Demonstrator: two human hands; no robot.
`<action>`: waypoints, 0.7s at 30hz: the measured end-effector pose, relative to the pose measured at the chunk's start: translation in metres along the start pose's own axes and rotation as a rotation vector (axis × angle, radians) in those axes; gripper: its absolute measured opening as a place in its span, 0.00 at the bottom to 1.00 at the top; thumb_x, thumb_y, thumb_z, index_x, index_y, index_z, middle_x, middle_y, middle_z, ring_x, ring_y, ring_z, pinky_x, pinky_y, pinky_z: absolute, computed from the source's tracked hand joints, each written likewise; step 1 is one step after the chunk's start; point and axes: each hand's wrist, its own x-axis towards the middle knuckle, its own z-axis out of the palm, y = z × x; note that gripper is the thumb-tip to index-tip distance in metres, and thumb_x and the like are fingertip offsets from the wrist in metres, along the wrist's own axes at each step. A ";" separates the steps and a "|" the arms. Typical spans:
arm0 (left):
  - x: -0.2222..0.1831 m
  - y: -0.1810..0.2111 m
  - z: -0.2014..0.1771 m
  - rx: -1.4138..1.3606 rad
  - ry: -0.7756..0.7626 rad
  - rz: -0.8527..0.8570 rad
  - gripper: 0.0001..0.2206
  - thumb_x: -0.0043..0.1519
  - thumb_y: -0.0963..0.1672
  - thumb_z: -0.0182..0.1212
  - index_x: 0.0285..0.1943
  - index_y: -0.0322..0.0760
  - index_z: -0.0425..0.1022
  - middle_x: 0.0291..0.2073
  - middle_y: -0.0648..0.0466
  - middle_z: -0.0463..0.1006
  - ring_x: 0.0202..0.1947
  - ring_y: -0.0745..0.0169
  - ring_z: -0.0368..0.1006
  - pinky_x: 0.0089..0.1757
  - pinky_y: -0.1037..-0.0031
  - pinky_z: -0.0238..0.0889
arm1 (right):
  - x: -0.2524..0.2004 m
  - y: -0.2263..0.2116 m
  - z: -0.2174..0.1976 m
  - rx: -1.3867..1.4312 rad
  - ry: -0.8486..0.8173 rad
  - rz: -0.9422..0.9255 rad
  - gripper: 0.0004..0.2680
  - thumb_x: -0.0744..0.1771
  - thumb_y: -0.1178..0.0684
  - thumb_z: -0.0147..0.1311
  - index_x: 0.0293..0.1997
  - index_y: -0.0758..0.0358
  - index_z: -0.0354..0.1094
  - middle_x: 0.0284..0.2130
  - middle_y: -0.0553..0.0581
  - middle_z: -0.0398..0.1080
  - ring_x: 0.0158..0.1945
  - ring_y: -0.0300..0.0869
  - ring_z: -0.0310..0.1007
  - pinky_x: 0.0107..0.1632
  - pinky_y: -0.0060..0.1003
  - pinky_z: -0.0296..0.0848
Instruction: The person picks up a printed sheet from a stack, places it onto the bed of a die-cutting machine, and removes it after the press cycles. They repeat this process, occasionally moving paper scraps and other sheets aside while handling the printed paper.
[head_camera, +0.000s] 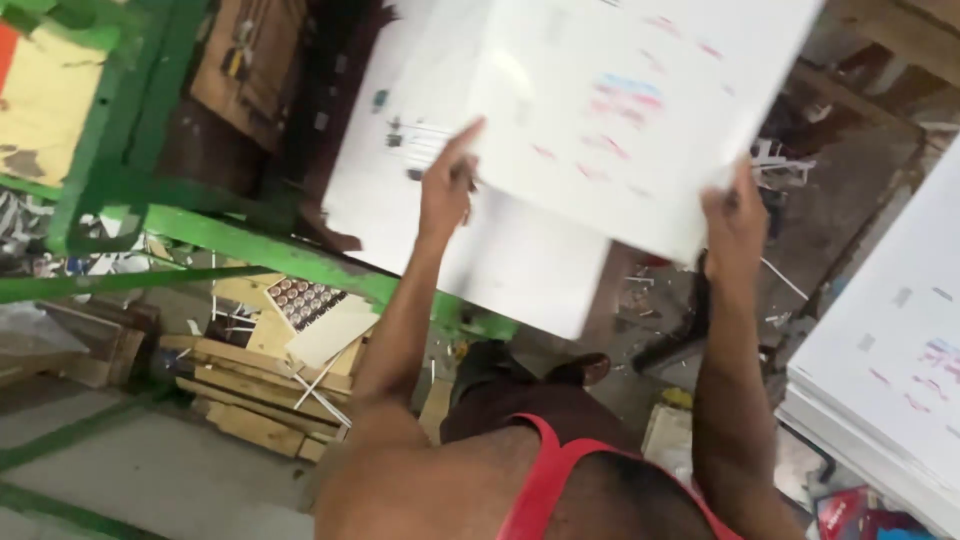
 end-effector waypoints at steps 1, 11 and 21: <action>0.011 -0.036 -0.010 -0.001 0.010 -0.001 0.19 0.69 0.37 0.54 0.69 0.40 0.72 0.60 0.51 0.79 0.32 0.68 0.67 0.36 0.77 0.67 | 0.018 0.017 0.026 0.000 -0.009 -0.005 0.22 0.73 0.56 0.52 0.76 0.77 0.48 0.70 0.74 0.60 0.69 0.53 0.66 0.66 0.43 0.69; 0.047 -0.227 -0.105 0.879 0.407 -0.314 0.19 0.61 0.38 0.55 0.59 0.48 0.81 0.48 0.37 0.74 0.51 0.36 0.70 0.52 0.53 0.64 | 0.070 0.056 0.171 -0.406 -0.325 0.067 0.14 0.65 0.60 0.59 0.57 0.69 0.68 0.44 0.69 0.68 0.46 0.55 0.71 0.48 0.47 0.74; -0.060 0.093 -0.124 0.272 0.294 0.050 0.13 0.73 0.44 0.51 0.57 0.36 0.81 0.44 0.49 0.85 0.35 0.62 0.74 0.34 0.72 0.65 | -0.037 0.098 -0.089 -0.727 -0.008 -0.119 0.08 0.69 0.54 0.62 0.50 0.62 0.72 0.57 0.64 0.67 0.63 0.58 0.65 0.67 0.51 0.66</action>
